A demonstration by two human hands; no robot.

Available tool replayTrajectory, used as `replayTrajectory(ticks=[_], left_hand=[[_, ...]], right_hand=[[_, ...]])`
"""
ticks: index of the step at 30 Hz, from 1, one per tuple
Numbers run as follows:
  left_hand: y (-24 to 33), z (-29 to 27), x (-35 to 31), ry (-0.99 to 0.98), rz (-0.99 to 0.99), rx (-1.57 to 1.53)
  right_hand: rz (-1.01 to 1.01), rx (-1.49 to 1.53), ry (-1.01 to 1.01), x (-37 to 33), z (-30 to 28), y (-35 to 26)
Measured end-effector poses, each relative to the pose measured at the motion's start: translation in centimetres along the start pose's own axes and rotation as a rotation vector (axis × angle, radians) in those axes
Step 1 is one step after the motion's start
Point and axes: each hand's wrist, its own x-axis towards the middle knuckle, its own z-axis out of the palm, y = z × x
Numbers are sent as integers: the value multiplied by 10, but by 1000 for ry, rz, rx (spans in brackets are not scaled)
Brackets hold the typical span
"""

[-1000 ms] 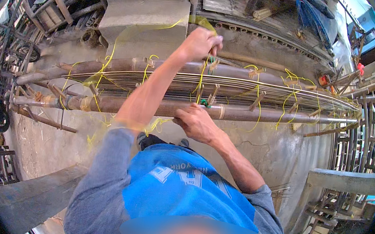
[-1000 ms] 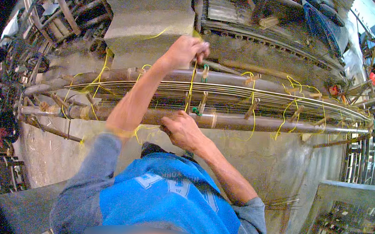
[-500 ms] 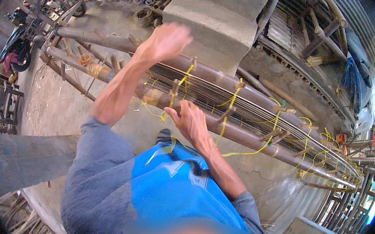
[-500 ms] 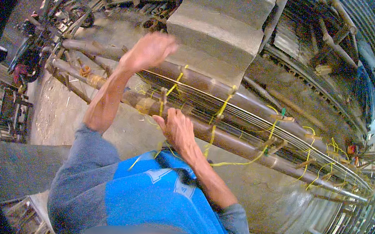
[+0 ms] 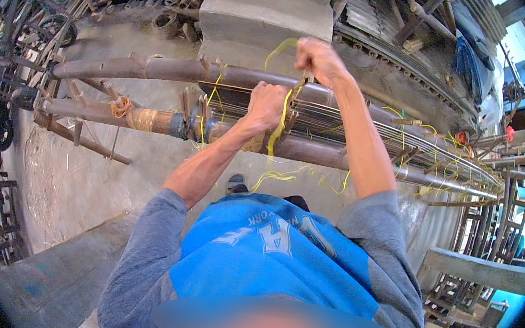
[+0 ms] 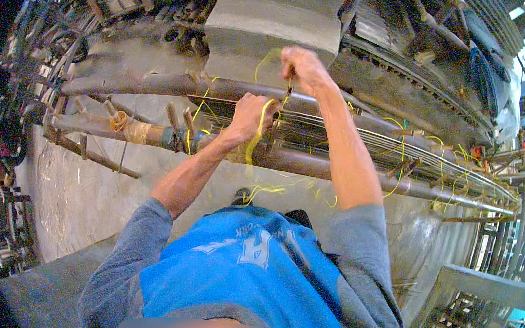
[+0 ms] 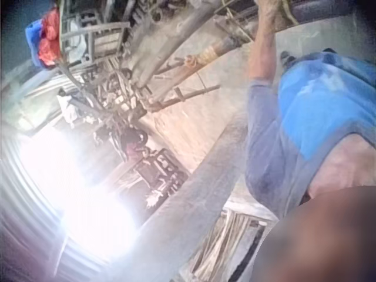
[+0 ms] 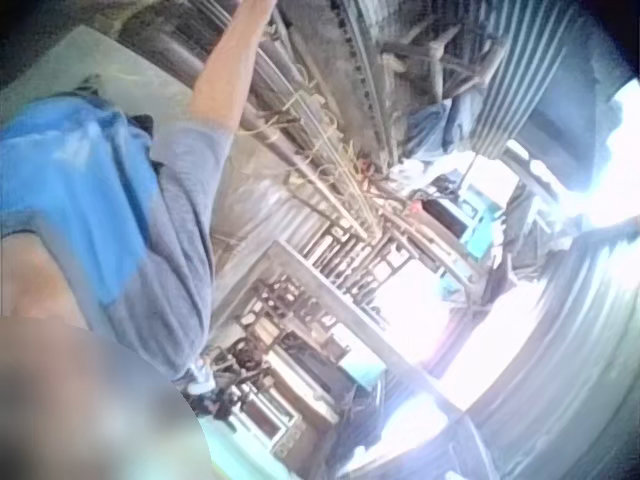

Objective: The person repeatedly ties yellow plastic string around a bundle of bamboo rods resting on a metal frame. They loop and knot the string at multiple points along the bundle, occasionally picking up additional rods from the floor and adding them to the bundle before continuing to tie.

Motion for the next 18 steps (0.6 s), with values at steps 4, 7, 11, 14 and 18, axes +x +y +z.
replayTrajectory(ticks=[4, 7, 11, 14, 18], left_hand=[[12, -6, -6, 203, -6, -118], [20, -41, 15, 62, 31, -320], [17, -57, 83, -67, 88, -632], [-9, -1, 131, -118, -10, -313], [-65, 12, 170, -447, 48, -256]], right_hand=[[-379, -758, -219, -103, 52, -1], [-281, -875, -276, -142, 80, 27], [-356, -460, -182, -143, 74, 61], [-478, -650, -312, -146, 71, 80], [-294, -878, -612, -172, 79, 113]])
